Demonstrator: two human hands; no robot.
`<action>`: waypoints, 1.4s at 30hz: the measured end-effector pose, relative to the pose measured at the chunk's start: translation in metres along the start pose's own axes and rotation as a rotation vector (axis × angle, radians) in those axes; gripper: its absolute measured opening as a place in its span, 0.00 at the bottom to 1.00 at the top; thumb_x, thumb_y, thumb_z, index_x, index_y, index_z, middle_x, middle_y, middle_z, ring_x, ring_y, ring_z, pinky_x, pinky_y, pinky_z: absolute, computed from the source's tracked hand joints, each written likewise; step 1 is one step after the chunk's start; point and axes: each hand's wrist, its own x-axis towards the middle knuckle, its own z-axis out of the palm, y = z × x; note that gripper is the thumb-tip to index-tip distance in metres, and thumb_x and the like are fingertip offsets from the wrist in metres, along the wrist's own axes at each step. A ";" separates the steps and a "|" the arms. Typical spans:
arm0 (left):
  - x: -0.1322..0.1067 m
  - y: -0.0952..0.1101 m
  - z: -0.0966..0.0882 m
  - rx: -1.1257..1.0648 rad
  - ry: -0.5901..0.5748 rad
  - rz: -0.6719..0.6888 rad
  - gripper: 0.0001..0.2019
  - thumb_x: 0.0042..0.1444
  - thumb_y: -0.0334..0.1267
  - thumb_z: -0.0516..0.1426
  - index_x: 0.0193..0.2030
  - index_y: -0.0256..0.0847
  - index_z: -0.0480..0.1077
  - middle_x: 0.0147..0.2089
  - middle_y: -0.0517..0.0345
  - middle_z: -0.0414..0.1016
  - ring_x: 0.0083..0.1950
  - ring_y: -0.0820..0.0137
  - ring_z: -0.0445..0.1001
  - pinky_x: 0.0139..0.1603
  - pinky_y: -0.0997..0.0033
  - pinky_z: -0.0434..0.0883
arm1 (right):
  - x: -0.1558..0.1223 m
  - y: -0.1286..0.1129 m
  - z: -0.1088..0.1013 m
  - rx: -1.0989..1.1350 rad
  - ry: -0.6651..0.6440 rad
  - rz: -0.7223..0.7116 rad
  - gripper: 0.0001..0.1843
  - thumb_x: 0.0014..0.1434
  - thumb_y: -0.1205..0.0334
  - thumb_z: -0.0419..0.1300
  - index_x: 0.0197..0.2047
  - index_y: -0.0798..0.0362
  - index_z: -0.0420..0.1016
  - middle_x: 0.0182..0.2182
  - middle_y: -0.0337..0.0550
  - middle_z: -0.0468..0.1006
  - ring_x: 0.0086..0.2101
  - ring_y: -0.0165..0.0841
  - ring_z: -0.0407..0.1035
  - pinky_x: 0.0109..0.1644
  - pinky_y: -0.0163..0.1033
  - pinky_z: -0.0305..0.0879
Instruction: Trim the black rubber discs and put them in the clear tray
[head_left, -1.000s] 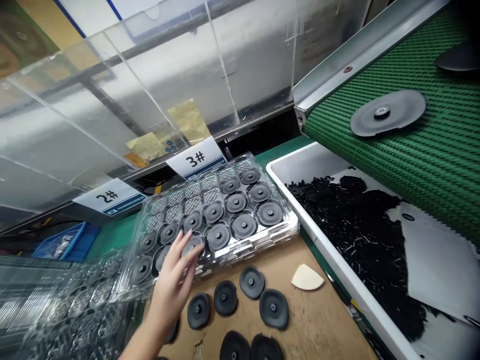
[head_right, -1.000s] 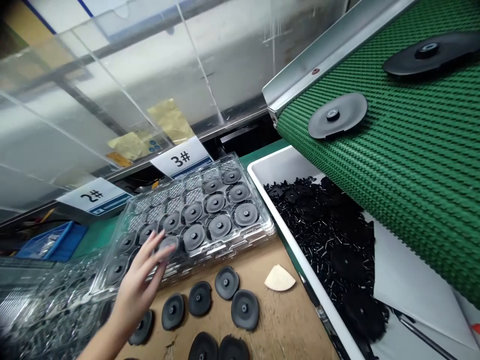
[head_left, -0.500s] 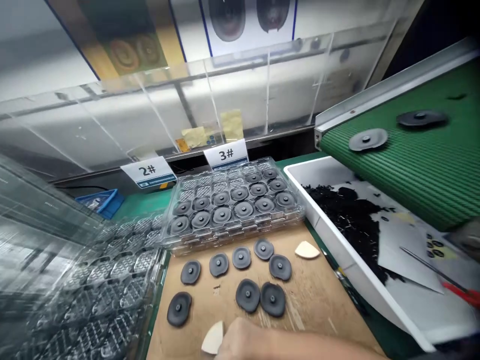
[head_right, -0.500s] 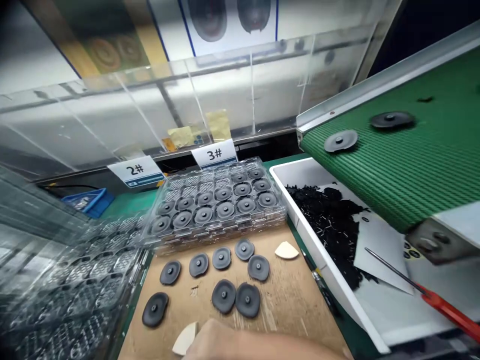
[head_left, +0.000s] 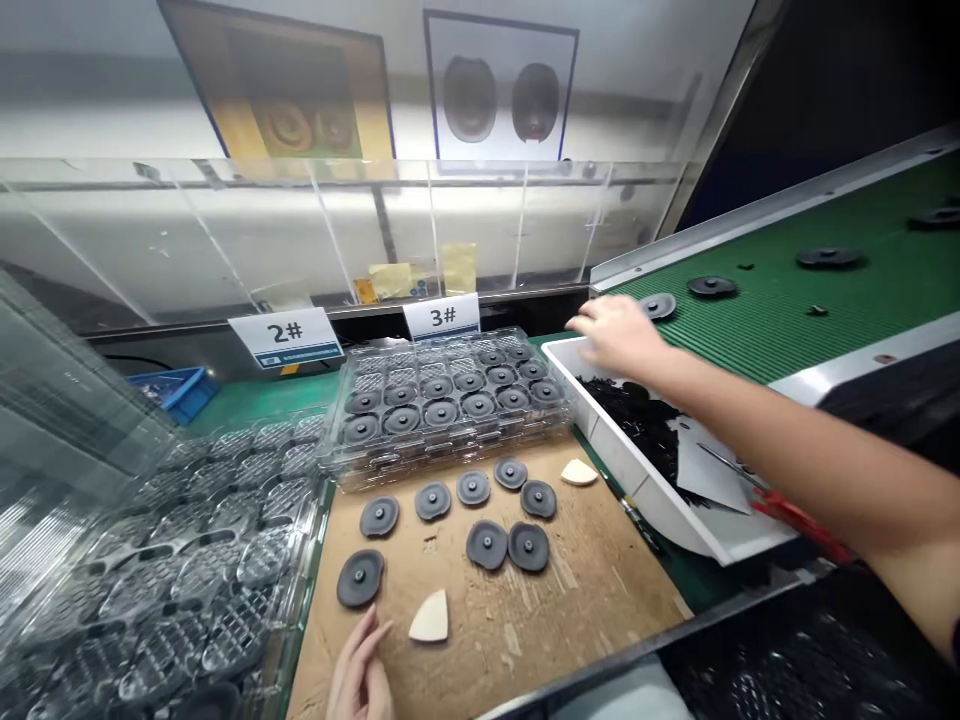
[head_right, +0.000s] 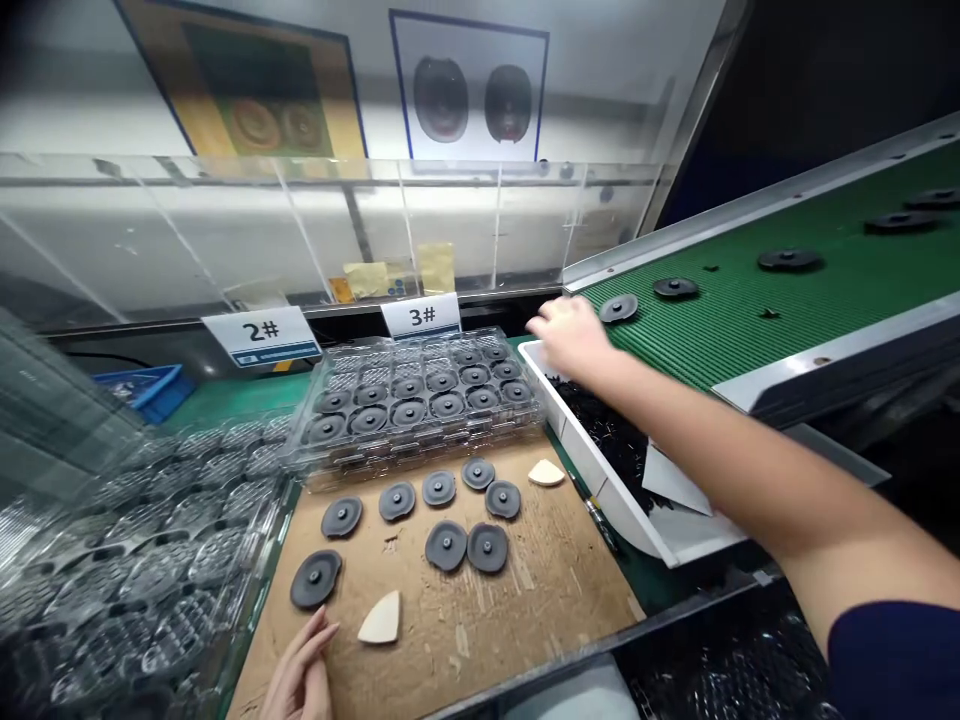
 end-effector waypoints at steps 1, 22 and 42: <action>0.000 -0.003 0.000 -0.019 -0.019 -0.008 0.10 0.52 0.36 0.53 0.35 0.43 0.75 0.48 0.49 0.77 0.50 0.56 0.74 0.52 0.54 0.70 | 0.010 0.017 -0.003 -0.046 0.024 0.106 0.21 0.54 0.67 0.56 0.51 0.62 0.70 0.56 0.63 0.62 0.58 0.55 0.47 0.58 0.61 0.39; -0.009 0.130 -0.002 -1.119 -0.692 -0.832 0.27 0.53 0.57 0.53 0.52 0.39 0.68 0.45 0.42 0.78 0.41 0.57 0.78 0.41 0.59 0.73 | -0.157 -0.142 0.017 0.850 -0.353 -0.449 0.36 0.53 0.74 0.50 0.64 0.45 0.49 0.60 0.48 0.56 0.59 0.37 0.55 0.60 0.44 0.58; -0.038 0.070 -0.071 -1.725 -0.296 -0.960 0.17 0.56 0.40 0.57 0.53 0.55 0.70 0.58 0.61 0.71 0.61 0.60 0.65 0.59 0.68 0.63 | -0.176 -0.246 0.149 0.877 -0.421 -0.172 0.19 0.61 0.64 0.52 0.55 0.50 0.67 0.52 0.53 0.65 0.51 0.42 0.65 0.53 0.50 0.65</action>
